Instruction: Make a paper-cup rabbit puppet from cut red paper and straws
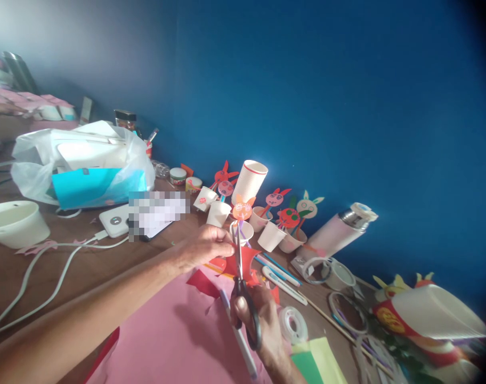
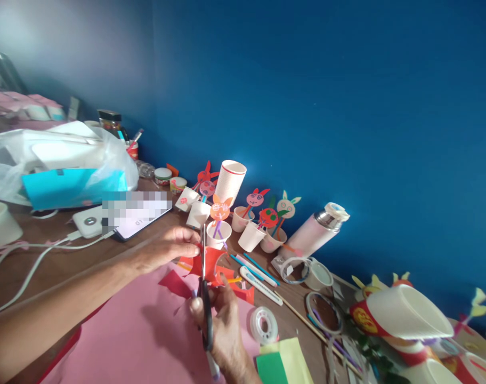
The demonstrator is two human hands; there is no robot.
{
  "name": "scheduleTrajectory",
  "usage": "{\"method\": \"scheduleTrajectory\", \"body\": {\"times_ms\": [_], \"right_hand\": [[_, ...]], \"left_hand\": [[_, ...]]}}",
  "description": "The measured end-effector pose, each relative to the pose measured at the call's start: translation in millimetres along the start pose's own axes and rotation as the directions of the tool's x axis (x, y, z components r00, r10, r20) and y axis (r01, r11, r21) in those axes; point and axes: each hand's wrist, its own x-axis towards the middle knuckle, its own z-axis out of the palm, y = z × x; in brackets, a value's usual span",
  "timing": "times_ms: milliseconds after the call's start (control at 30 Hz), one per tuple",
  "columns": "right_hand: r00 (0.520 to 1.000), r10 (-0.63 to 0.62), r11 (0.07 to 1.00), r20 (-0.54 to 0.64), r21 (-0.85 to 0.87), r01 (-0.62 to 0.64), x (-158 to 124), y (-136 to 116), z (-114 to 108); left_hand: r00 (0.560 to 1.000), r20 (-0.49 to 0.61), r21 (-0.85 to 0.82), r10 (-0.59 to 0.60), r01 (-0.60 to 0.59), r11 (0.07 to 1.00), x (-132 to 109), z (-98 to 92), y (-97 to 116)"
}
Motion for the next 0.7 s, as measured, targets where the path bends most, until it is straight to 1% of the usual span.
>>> {"method": "scheduleTrajectory", "body": {"times_ms": [167, 367, 533, 700], "right_hand": [[0.999, -0.024, 1.000, -0.032, -0.016, 0.024, -1.5, 7.9, 0.5], [0.999, 0.000, 1.000, -0.053, -0.002, 0.000, -2.7, 11.1, -0.9], [0.996, 0.084, 0.994, 0.001, 0.063, -0.084, -1.6, 4.7, -0.2], [0.987, 0.160, 0.981, -0.001, 0.110, -0.159, -0.1, -0.5, -0.4]], "left_hand": [[0.999, 0.032, 0.025, 0.011, -0.012, 1.000, -1.2, -1.0, 3.4], [0.999, 0.048, 0.029, -0.014, 0.013, 0.999, -3.0, -3.3, 6.3], [0.999, 0.051, 0.042, -0.007, 0.005, 0.999, -3.5, -4.3, 6.9], [0.998, 0.047, 0.041, -0.039, 0.037, 0.998, -3.6, -5.3, 8.8]]}}
